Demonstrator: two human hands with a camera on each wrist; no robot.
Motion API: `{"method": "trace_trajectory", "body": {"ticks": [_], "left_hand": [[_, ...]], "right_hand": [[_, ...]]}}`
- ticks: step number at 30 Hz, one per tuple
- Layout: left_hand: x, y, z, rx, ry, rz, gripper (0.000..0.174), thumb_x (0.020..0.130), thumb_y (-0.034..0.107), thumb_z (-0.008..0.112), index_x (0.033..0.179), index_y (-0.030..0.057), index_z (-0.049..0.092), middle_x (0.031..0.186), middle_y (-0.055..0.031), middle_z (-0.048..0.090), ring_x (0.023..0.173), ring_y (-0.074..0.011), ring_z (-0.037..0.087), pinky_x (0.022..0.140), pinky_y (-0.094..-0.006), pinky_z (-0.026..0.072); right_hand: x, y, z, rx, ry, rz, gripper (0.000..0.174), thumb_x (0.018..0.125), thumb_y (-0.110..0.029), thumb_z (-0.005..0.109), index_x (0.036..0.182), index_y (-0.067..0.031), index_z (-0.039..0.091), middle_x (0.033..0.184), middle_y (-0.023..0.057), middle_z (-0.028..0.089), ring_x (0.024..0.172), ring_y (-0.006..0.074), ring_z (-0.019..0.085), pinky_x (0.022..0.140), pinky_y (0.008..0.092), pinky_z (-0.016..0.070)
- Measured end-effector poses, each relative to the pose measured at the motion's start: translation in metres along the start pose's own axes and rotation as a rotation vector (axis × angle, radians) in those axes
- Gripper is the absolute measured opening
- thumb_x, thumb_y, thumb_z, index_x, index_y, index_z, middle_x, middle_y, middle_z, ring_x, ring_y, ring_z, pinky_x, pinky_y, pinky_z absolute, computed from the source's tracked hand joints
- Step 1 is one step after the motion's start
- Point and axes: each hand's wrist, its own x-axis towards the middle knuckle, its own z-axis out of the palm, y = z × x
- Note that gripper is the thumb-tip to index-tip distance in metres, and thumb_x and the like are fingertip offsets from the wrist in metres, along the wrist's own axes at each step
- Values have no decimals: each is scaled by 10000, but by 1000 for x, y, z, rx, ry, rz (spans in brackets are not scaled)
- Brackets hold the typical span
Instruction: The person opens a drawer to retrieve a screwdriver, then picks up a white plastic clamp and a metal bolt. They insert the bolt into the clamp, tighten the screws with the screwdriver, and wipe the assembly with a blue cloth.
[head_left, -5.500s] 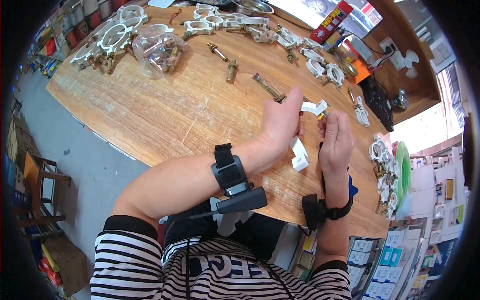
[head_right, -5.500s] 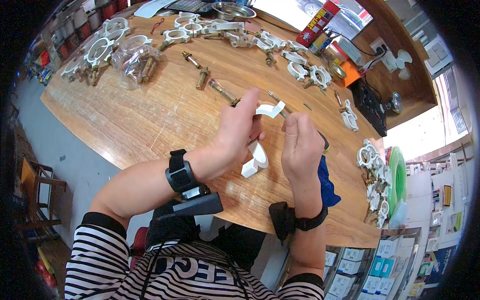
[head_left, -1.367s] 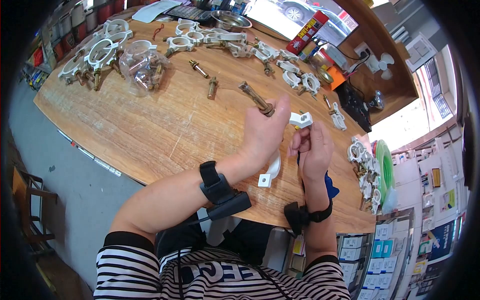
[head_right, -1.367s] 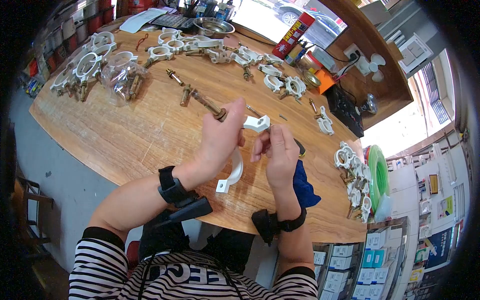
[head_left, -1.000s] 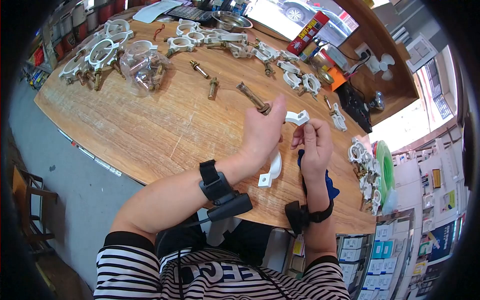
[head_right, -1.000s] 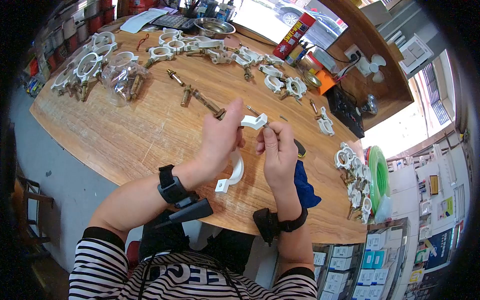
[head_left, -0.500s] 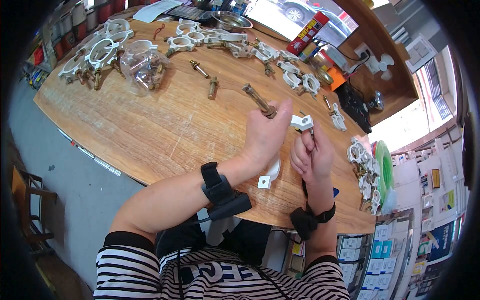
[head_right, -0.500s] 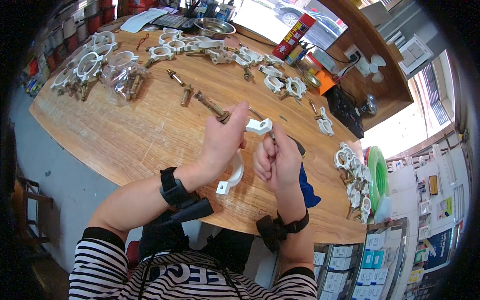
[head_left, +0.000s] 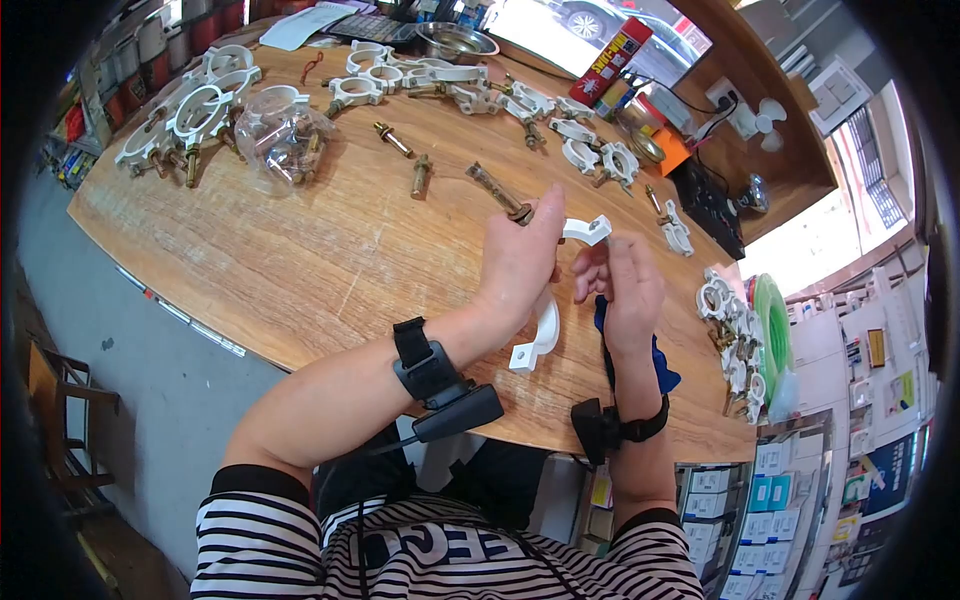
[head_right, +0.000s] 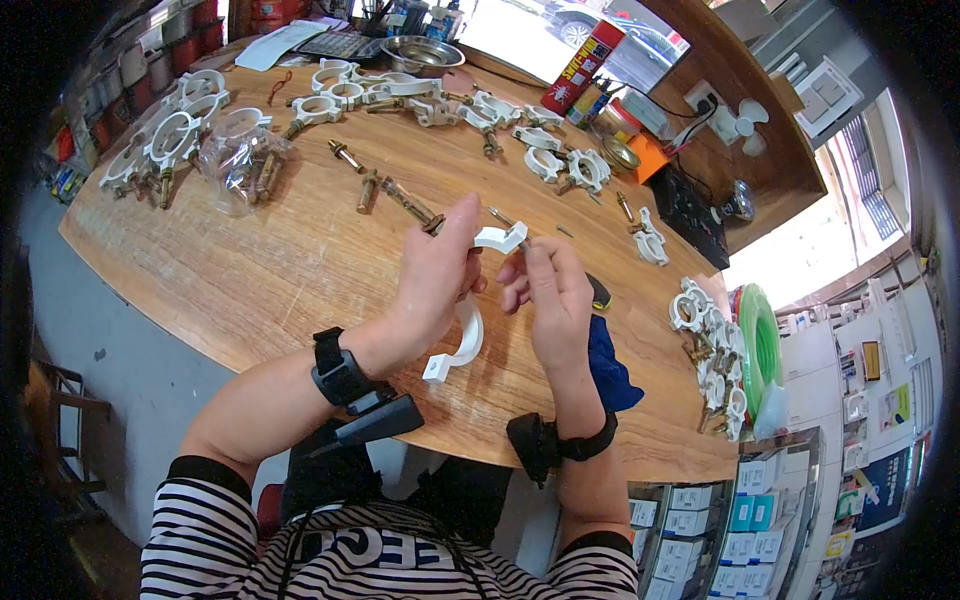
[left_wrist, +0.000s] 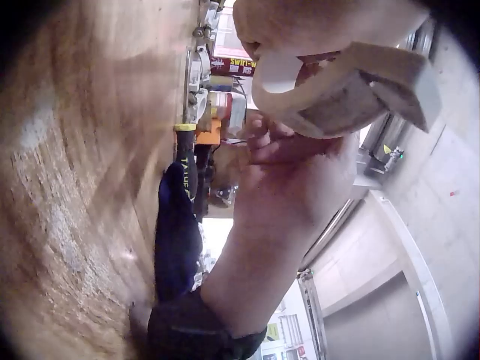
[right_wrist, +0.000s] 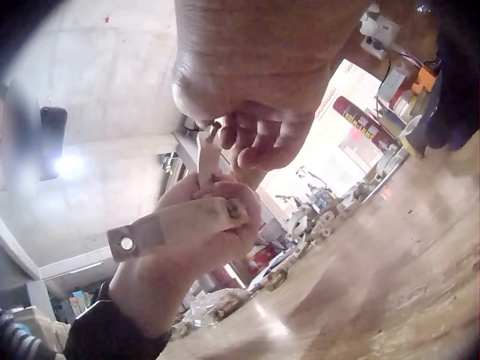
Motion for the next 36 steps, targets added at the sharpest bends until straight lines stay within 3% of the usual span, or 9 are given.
{"method": "trace_trajectory", "body": {"ticks": [2,5,8,21,26,30,33,35,36], "left_hand": [[0,0,0,-13,-4,-14,375,810,331,481,604,17,479,517,-18,436,407,-98,422,375,-247,341],[1,-2,0,-2,1,-51,383,803,335,485,607,6,482,519,-31,447,400,-110,430,371,-253,345],[2,-3,1,-26,14,-48,390,800,338,489,606,-1,484,519,-40,452,394,-117,435,366,-257,347],[2,-4,1,-51,17,-102,376,785,334,498,600,7,477,513,-36,442,396,-112,418,373,-257,338],[2,-4,1,-39,11,-99,373,780,330,499,594,9,471,510,-34,436,392,-114,410,371,-261,332],[2,-3,1,-28,26,-85,369,779,330,498,592,12,471,515,-34,435,392,-113,407,374,-260,331],[3,-3,0,-13,28,-69,371,783,331,496,592,15,470,523,-33,438,398,-112,409,378,-260,335],[3,-2,1,-3,30,-60,373,786,333,494,592,16,468,527,-33,440,404,-111,411,380,-260,339],[3,-2,1,9,35,-56,376,788,337,494,593,17,468,531,-31,442,410,-110,412,382,-260,341]], "right_hand": [[0,0,4,-25,41,-96,329,899,-281,362,759,3,454,614,79,516,475,101,469,447,200,380],[1,4,-8,34,-66,6,335,900,-279,359,747,3,455,597,81,512,473,104,470,439,199,381],[0,3,-7,79,-40,54,344,902,-281,350,735,3,449,589,86,510,468,109,474,433,201,382],[2,1,0,25,37,-11,400,903,-318,329,704,4,458,507,75,482,423,108,455,407,195,369],[2,5,-13,141,-94,181,351,889,-308,382,754,4,469,575,68,507,431,98,456,413,194,366],[4,5,-5,101,-65,90,329,883,-300,403,780,5,475,611,67,510,430,96,455,412,195,366],[4,3,-1,120,78,-5,289,871,-269,439,803,8,480,622,68,506,445,98,464,413,193,367],[5,0,-12,327,-61,267,214,842,-204,500,838,9,481,638,74,503,465,101,471,404,198,368],[5,2,-11,328,-61,267,214,842,-204,500,838,9,481,638,74,503,465,101,471,404,198,368]]}}
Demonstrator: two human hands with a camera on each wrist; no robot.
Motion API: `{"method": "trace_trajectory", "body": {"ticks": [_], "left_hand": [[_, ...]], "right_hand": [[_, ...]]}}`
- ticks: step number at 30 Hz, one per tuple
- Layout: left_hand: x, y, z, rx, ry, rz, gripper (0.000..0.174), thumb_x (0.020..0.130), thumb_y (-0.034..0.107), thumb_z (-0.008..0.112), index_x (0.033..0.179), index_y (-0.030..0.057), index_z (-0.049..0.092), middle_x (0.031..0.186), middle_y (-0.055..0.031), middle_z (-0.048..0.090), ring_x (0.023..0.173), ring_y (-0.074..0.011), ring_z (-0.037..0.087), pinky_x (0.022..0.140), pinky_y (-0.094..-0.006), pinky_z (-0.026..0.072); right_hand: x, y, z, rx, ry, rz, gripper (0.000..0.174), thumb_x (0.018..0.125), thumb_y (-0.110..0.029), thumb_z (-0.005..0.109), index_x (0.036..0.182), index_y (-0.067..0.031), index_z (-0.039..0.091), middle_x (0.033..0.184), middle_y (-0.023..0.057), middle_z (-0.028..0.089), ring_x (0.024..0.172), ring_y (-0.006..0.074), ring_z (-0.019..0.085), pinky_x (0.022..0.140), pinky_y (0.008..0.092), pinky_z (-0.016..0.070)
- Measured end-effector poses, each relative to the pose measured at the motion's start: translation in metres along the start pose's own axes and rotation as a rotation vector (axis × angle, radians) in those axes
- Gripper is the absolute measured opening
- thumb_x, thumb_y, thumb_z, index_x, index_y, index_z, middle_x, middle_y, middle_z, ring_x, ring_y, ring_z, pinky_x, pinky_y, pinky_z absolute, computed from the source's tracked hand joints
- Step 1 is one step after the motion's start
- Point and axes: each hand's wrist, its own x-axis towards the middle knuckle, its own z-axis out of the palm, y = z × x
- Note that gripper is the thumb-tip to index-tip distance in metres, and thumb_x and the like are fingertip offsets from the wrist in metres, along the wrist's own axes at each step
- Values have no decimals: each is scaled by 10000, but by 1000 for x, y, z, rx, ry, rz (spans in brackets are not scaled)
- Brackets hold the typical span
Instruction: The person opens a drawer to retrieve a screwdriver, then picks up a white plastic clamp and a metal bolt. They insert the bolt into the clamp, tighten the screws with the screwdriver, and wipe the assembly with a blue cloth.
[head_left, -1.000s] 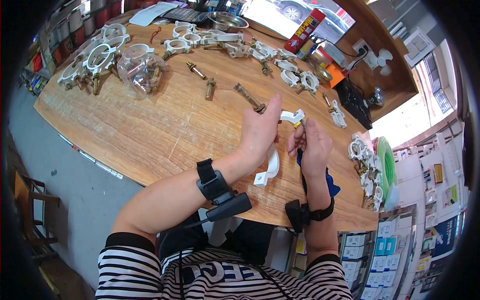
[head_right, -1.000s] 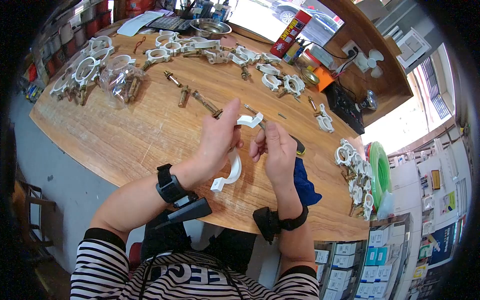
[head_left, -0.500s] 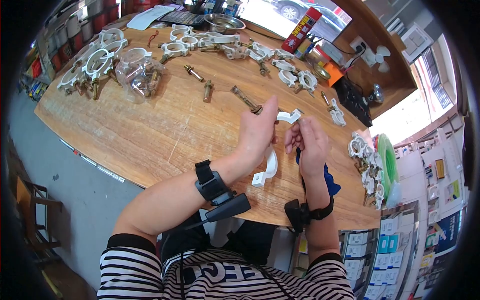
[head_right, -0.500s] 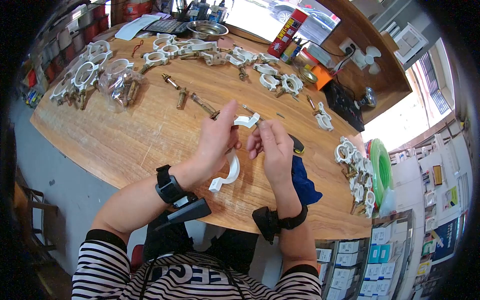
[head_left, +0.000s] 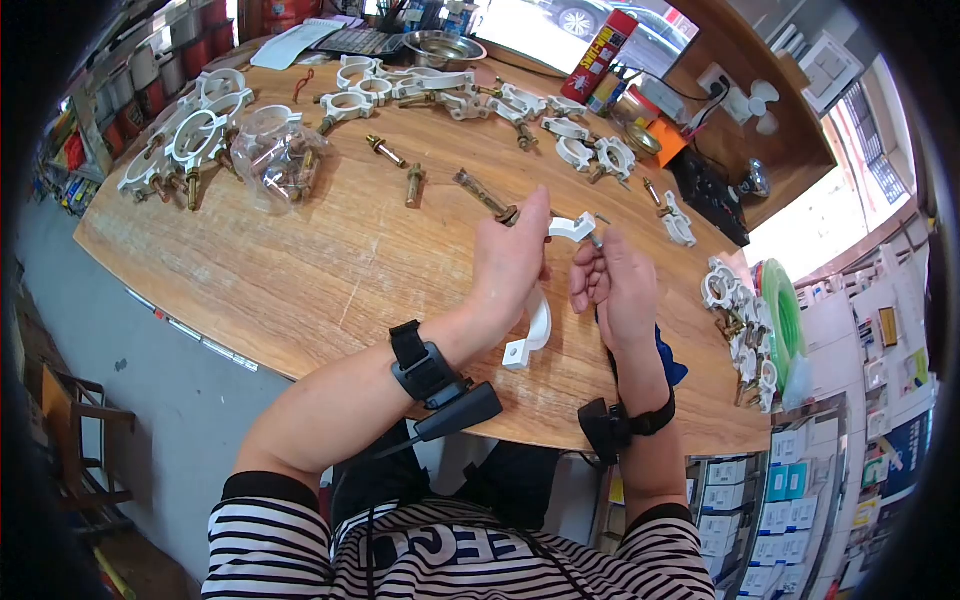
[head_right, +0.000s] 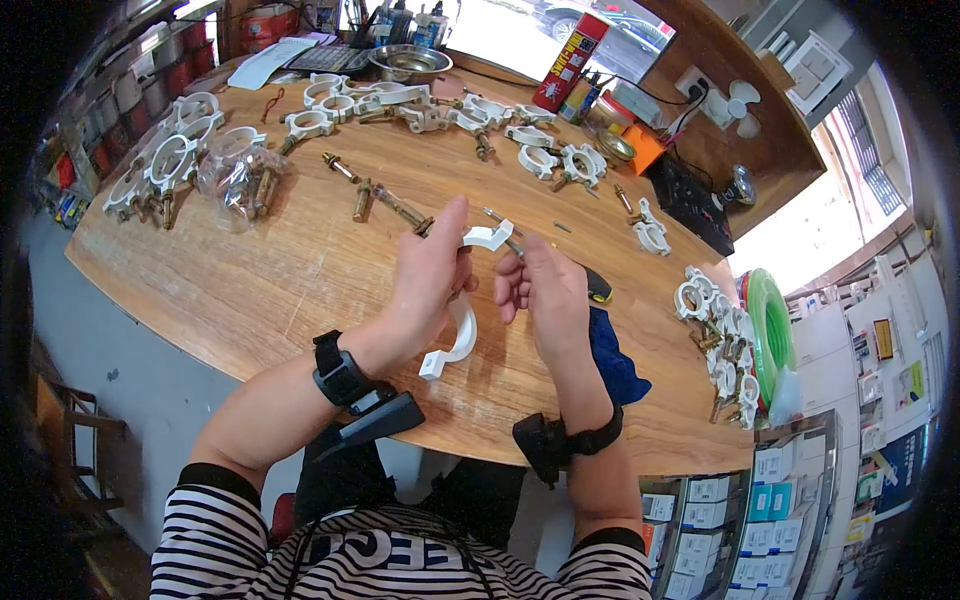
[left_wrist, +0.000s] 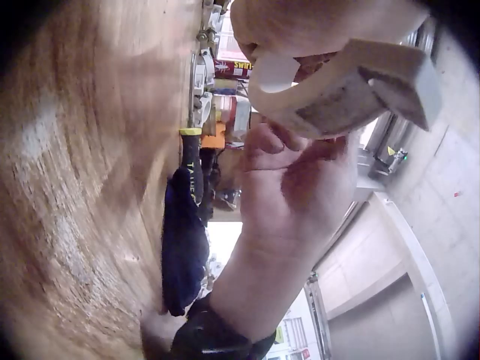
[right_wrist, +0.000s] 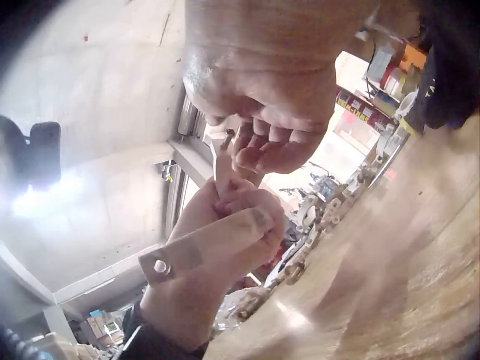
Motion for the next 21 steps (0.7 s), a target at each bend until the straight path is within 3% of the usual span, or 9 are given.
{"method": "trace_trajectory", "body": {"ticks": [2,6,8,10,12,15,18,20,21], "left_hand": [[1,0,-1,13,7,5,379,790,341,494,594,18,468,536,-30,445,417,-109,414,385,-260,343],[4,-1,-3,44,13,18,396,793,358,487,603,10,476,551,-32,453,431,-111,420,395,-261,350],[4,-1,-2,62,9,22,402,794,363,484,607,7,479,556,-34,457,436,-112,422,399,-261,354],[4,-1,0,66,41,51,362,807,346,485,570,76,436,443,16,343,381,-81,304,398,-248,291],[5,0,0,74,52,42,364,807,347,484,569,77,432,444,15,343,382,-82,306,398,-248,290],[4,1,0,89,60,30,365,807,348,481,568,78,426,446,15,343,385,-83,311,398,-249,289],[5,1,-2,113,54,23,383,794,359,484,591,35,456,502,-13,401,420,-101,371,406,-261,319],[7,-2,-4,133,52,17,414,780,370,489,613,-9,487,556,-41,460,453,-118,428,413,-272,349],[8,-3,-4,116,49,17,410,780,368,489,615,-8,486,550,-38,454,448,-117,421,410,-272,344]], "right_hand": [[1,5,0,-66,6,-134,225,831,-195,519,860,25,478,638,85,504,477,105,474,392,207,372],[1,2,7,-55,103,-168,226,833,-194,514,880,25,480,650,89,507,467,111,469,382,214,374],[2,3,-6,178,-62,115,215,837,-176,503,901,27,475,672,92,508,463,119,467,384,222,376],[3,6,-1,111,-10,17,214,837,-176,501,898,28,477,671,93,508,458,121,464,385,225,373],[4,7,5,44,41,-79,213,838,-175,499,895,29,478,669,94,507,453,123,460,386,229,371],[3,4,7,123,114,-71,200,833,-157,505,874,38,490,647,91,508,457,120,460,393,230,375],[4,7,-3,234,-62,130,188,828,-150,514,868,33,500,655,91,529,468,119,471,406,222,386],[6,12,-2,-30,48,-80,224,834,-192,510,861,31,508,686,100,551,480,118,490,416,214,396],[7,13,0,-24,51,-79,224,834,-192,510,861,31,508,686,100,551,480,118,490,416,214,396]]}}
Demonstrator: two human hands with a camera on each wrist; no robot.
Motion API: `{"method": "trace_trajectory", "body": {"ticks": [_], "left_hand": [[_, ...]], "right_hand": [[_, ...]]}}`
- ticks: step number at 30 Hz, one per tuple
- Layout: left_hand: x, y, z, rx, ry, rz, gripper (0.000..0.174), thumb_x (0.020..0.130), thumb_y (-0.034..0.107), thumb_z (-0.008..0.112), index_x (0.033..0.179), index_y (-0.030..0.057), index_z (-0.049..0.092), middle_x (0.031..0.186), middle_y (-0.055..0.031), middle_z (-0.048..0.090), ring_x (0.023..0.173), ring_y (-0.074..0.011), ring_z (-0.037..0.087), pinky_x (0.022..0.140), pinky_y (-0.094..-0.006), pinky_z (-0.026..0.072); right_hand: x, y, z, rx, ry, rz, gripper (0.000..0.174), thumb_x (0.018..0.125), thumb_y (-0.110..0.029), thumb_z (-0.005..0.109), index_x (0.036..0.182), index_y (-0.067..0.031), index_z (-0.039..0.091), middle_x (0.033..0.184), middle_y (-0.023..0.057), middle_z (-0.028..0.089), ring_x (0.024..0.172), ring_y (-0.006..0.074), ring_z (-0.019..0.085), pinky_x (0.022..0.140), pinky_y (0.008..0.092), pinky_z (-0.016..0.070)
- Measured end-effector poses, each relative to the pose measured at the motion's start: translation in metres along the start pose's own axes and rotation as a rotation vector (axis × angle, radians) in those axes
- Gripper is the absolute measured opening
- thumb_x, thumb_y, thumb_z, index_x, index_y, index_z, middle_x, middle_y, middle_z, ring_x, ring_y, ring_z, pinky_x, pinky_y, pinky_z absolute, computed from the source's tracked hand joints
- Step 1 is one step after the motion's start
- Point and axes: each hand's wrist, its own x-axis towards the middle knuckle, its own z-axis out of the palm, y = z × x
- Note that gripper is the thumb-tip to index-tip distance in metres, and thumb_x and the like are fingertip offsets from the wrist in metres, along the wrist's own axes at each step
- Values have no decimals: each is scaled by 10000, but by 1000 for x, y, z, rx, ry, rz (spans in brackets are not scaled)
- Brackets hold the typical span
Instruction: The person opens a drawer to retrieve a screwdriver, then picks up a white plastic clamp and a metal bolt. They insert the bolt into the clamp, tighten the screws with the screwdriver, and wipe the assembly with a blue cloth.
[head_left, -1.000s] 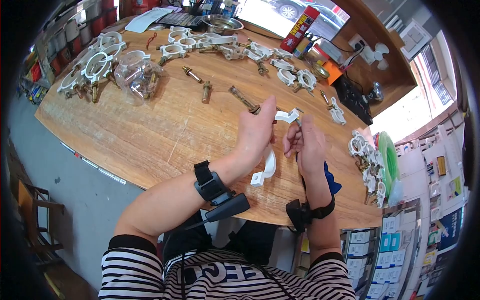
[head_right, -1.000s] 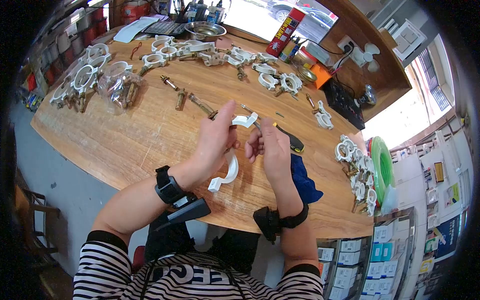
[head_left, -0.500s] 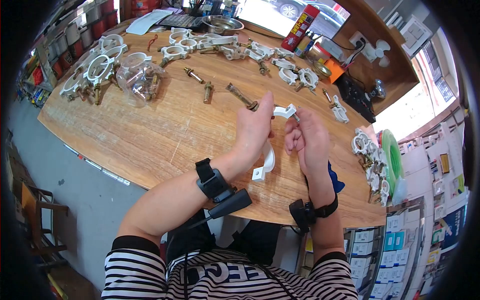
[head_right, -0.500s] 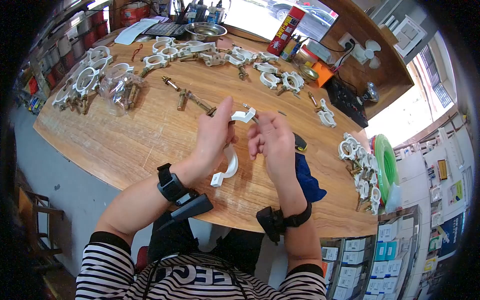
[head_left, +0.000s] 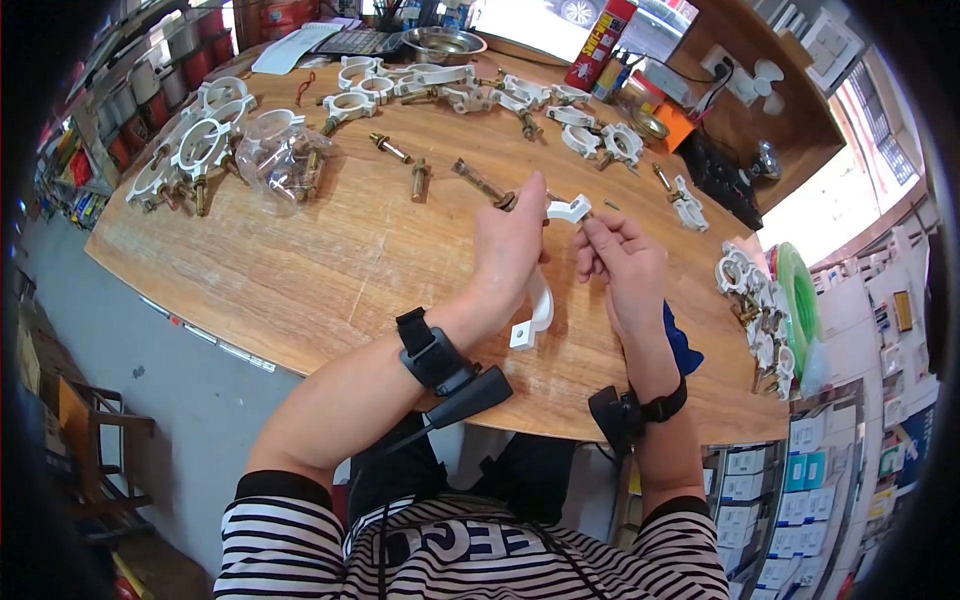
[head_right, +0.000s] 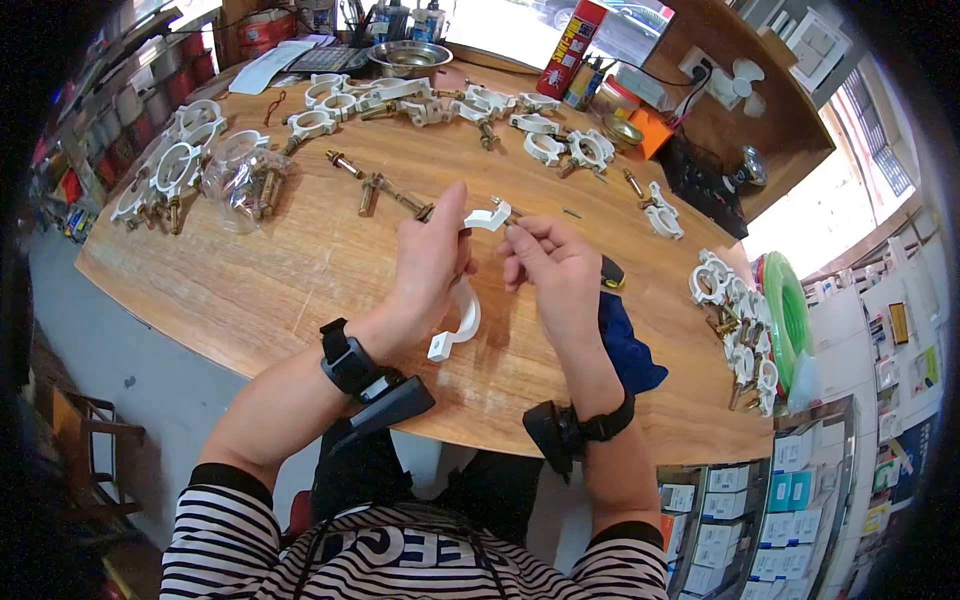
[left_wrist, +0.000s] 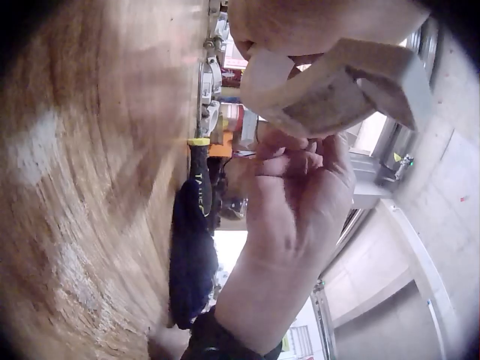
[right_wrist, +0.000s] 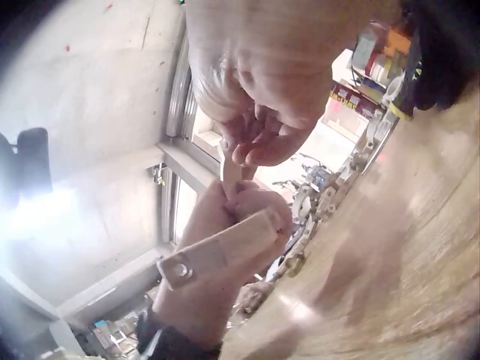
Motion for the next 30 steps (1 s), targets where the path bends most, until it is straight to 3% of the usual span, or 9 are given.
{"method": "trace_trajectory", "body": {"ticks": [3,5,9,11,15,18,22,28,30], "left_hand": [[4,-2,0,-24,-4,-2,401,780,364,489,620,-4,484,539,-31,438,435,-115,406,405,-270,335],[4,-3,1,-31,-8,-2,396,780,362,490,622,-1,483,534,-28,428,428,-113,398,403,-268,331],[0,-1,3,-27,-28,-9,354,820,349,468,583,90,422,450,24,319,401,-86,280,429,-260,295],[0,-2,3,-23,-30,-29,357,818,353,471,580,92,419,451,25,319,403,-87,281,429,-260,294],[2,-5,1,-67,-38,-75,340,811,369,479,604,104,432,446,34,298,391,-83,266,419,-253,279],[4,-5,5,-45,-48,-30,354,799,379,488,604,86,451,435,23,322,371,-86,296,390,-250,281],[0,-4,1,-8,-108,11,363,796,384,490,614,71,462,438,19,326,382,-83,303,407,-257,304],[-2,-3,4,1,-70,-35,355,802,381,485,642,65,459,447,21,308,393,-85,285,417,-253,298],[-1,-3,3,-2,-71,-18,353,802,380,485,649,63,460,450,20,311,394,-85,286,417,-253,298]], "right_hand": [[-1,-4,4,-168,102,-198,252,832,-221,517,847,31,522,704,103,568,482,111,502,422,208,401],[-2,-12,-3,205,-61,182,199,826,-151,523,862,44,533,707,92,574,492,94,504,436,208,412],[0,-4,-7,143,-77,147,192,826,-141,522,892,39,536,708,89,579,508,91,516,452,210,424],[0,0,-6,-204,14,-170,241,839,-204,504,897,27,537,700,94,581,522,101,532,463,213,433],[-2,-3,0,-275,44,-272,301,844,-278,488,909,13,531,688,107,582,521,113,542,461,218,438],[-2,-14,-9,141,-103,272,348,848,-304,474,903,39,506,670,118,579,485,117,536,449,216,440],[-3,-15,-8,155,-131,244,297,857,-247,465,843,45,516,645,111,563,466,130,519,432,217,421],[-4,-7,-6,-276,-64,-129,243,860,-209,465,890,21,536,654,90,568,504,113,543,458,204,428],[-5,-13,-4,-170,-72,-37,248,864,-220,454,871,16,529,639,86,559,492,111,534,448,204,424]]}}
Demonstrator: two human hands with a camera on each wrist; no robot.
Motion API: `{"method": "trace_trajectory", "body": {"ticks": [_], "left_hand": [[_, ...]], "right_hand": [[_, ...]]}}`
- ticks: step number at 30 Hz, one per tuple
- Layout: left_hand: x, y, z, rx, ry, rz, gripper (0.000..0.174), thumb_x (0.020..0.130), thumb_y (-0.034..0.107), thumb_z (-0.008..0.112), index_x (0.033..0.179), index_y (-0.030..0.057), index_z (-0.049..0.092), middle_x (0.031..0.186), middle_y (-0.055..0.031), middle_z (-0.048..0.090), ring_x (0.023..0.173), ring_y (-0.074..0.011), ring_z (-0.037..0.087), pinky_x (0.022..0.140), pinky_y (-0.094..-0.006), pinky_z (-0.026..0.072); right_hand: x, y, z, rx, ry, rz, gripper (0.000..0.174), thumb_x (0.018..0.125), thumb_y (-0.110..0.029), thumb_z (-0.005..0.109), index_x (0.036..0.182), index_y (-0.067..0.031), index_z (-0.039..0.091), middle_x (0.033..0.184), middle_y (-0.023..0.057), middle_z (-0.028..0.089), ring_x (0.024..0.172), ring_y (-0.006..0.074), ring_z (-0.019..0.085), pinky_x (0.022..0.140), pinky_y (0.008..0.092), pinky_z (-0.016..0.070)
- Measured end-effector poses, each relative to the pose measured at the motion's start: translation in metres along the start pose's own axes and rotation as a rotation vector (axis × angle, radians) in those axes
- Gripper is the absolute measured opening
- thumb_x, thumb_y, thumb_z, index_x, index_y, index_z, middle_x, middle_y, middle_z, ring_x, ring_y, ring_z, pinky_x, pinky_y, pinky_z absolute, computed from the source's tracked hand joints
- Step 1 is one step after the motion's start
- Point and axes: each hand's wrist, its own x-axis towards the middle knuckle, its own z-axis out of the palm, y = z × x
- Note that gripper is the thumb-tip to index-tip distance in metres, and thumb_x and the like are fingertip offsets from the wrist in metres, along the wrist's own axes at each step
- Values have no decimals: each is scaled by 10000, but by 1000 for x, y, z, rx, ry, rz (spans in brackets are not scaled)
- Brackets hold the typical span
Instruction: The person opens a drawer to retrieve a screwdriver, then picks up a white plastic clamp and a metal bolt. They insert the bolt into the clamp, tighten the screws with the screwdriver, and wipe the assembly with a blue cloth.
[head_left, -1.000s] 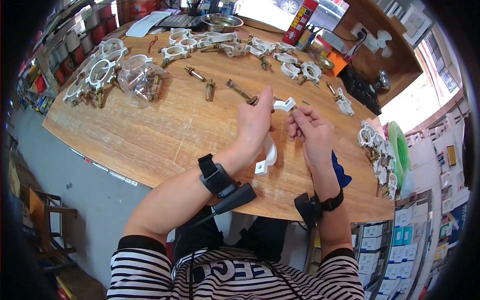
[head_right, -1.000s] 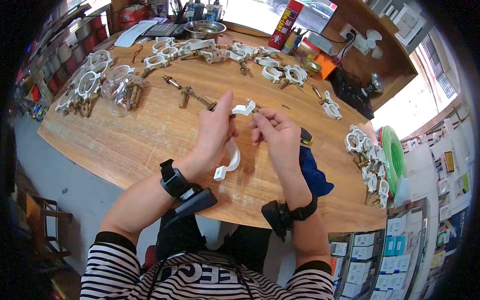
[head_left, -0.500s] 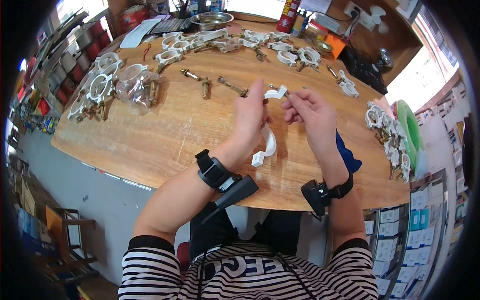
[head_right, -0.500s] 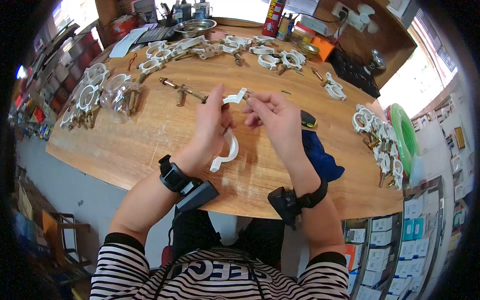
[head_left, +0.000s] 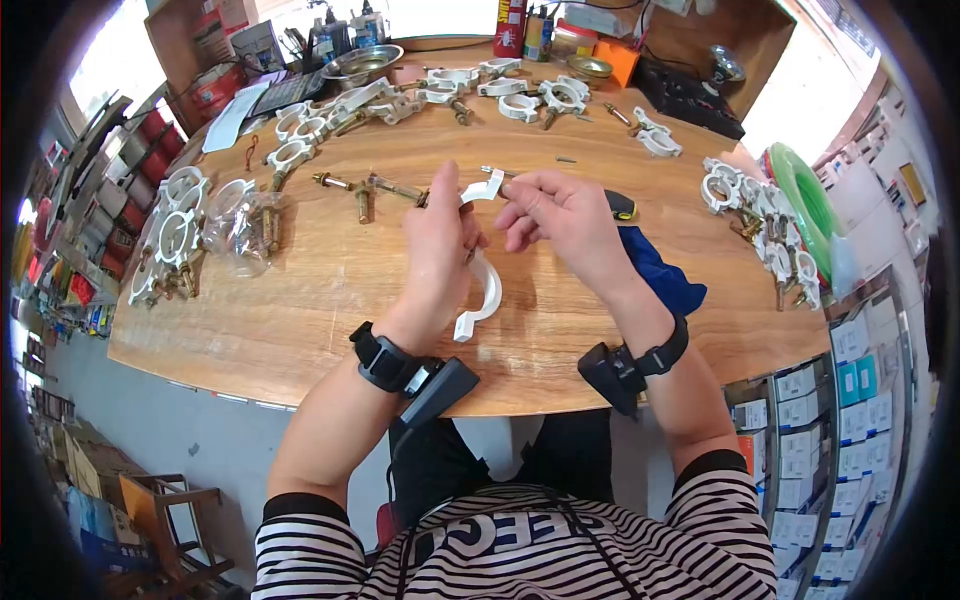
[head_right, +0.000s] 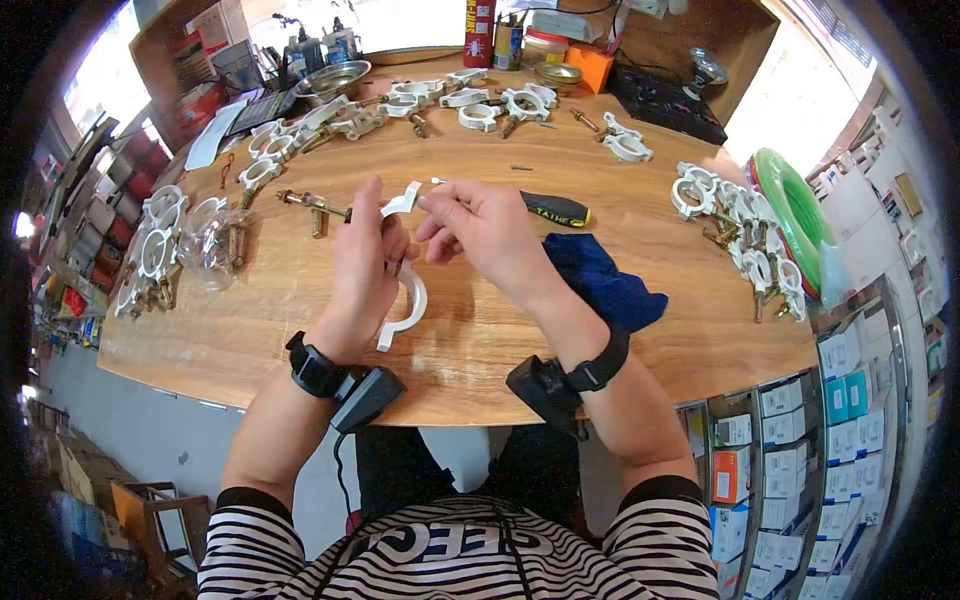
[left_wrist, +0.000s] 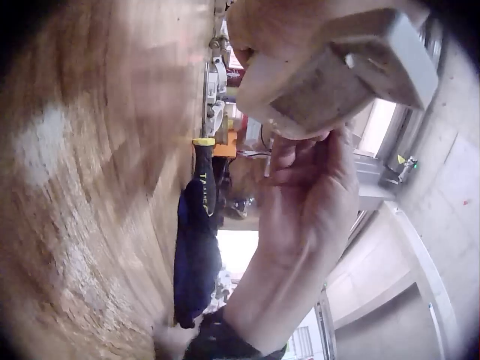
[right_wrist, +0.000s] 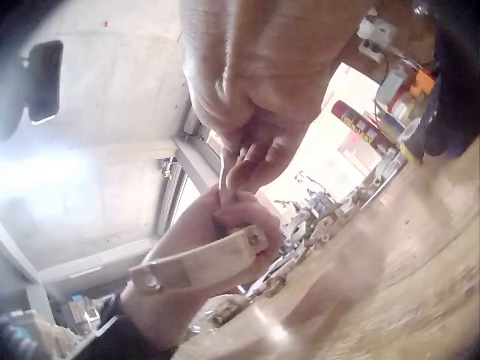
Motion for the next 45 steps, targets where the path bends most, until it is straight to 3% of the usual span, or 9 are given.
{"method": "trace_trajectory", "body": {"ticks": [8,14,23,26,29,32,34,38,45], "left_hand": [[-1,2,2,6,-18,29,345,805,377,484,656,66,458,455,20,308,401,-85,288,418,-257,302],[2,0,-3,-149,-131,-196,332,813,410,458,645,129,403,449,43,222,426,-82,245,440,-243,290],[-2,5,2,-14,-85,-24,316,812,410,458,678,130,402,442,44,205,429,-82,238,439,-238,277],[-2,5,0,-47,-118,-65,306,813,407,461,695,130,406,451,43,216,432,-81,242,438,-238,277],[-2,4,-1,-111,-137,-159,312,813,405,467,687,125,407,460,40,232,434,-81,247,440,-236,279],[0,3,-2,-147,-178,-140,318,813,402,473,687,116,410,465,37,239,436,-79,252,436,-236,287],[-3,9,-1,-44,-120,-47,319,814,403,474,694,114,414,458,37,239,429,-78,256,430,-239,295],[0,9,0,19,-103,18,314,813,399,478,694,115,419,449,40,237,418,-75,255,424,-241,297],[-2,12,-2,-92,-197,-166,341,804,408,488,654,117,393,441,43,229,411,-75,248,426,-227,292]], "right_hand": [[1,1,-6,366,-212,252,297,884,-279,396,772,-15,475,575,75,512,432,108,470,408,218,398],[4,16,-2,-680,92,-645,327,879,-300,408,791,7,477,581,74,531,425,107,492,391,213,398],[-2,-1,-2,289,-172,197,339,878,-302,410,777,14,482,572,56,514,415,104,484,393,202,390],[0,8,-2,2,-119,-12,332,879,-303,405,789,11,471,564,56,504,412,104,481,393,203,393],[6,17,-4,-856,133,-834,306,884,-283,396,794,4,449,576,64,506,443,121,499,401,241,401],[1,12,-1,-718,124,-673,286,888,-275,380,788,-12,434,575,63,496,477,140,515,410,281,399],[-4,-3,1,218,-179,198,293,884,-293,379,780,-32,462,591,66,489,441,120,452,444,242,397],[-4,-5,-7,590,-287,335,287,895,-280,344,777,-36,437,558,37,457,431,125,436,398,271,381],[-1,4,-3,-784,84,-598,185,840,-172,454,751,-11,454,598,113,481,506,218,470,453,274,409]]}}
